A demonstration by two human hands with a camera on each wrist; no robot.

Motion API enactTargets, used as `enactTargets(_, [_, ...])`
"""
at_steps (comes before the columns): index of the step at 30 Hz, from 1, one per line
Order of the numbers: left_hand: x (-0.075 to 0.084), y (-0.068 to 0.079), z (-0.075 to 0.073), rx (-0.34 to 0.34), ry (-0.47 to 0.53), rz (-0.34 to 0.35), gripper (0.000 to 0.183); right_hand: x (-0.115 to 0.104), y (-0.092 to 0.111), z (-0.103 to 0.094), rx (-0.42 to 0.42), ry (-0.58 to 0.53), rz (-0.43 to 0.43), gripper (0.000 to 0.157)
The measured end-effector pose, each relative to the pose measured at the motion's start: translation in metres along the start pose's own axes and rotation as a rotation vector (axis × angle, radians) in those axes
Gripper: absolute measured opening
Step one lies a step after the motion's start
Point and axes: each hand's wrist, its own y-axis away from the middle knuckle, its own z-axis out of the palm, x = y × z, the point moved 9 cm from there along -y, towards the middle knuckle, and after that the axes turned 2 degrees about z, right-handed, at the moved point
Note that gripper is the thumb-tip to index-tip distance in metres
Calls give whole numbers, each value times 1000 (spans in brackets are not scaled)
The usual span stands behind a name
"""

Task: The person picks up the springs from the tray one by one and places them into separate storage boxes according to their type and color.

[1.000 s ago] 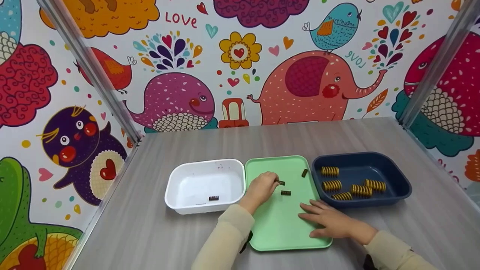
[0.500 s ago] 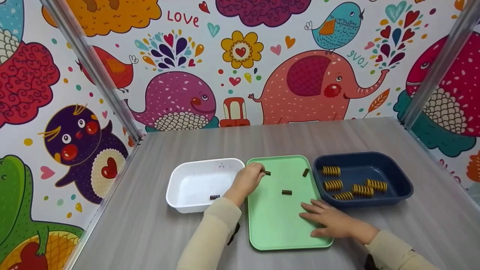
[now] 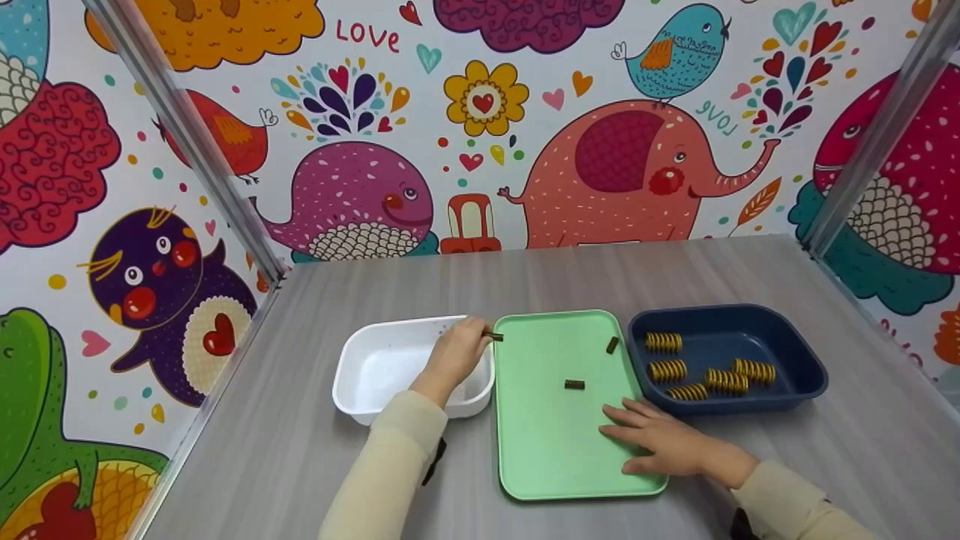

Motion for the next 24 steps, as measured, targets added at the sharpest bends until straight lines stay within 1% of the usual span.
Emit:
enactTargets(4, [-9,4,-9,42,-15,9,10,0,0,0,10,2,-5,54])
enactTargets(6, [-14,7,-12,49,-13,7,9,0,0,0,14,12,-11,54])
enactTargets(9, [-23,11,-14,44,-15,-5,9,-1,0,-1,18,18,-14,55])
enactTargets(13, [-36,19,-15,31,-22,-43,9,-2,0,-1,14,14,-17,55])
enactTargets(18, [-54,29,-13,-13,-29,-126,7,-3,0,0,8,9,-17,54])
enactTargets(24, [-76,41,-5,-120,-24,-244,6,0,0,0,11,-5,-5,54])
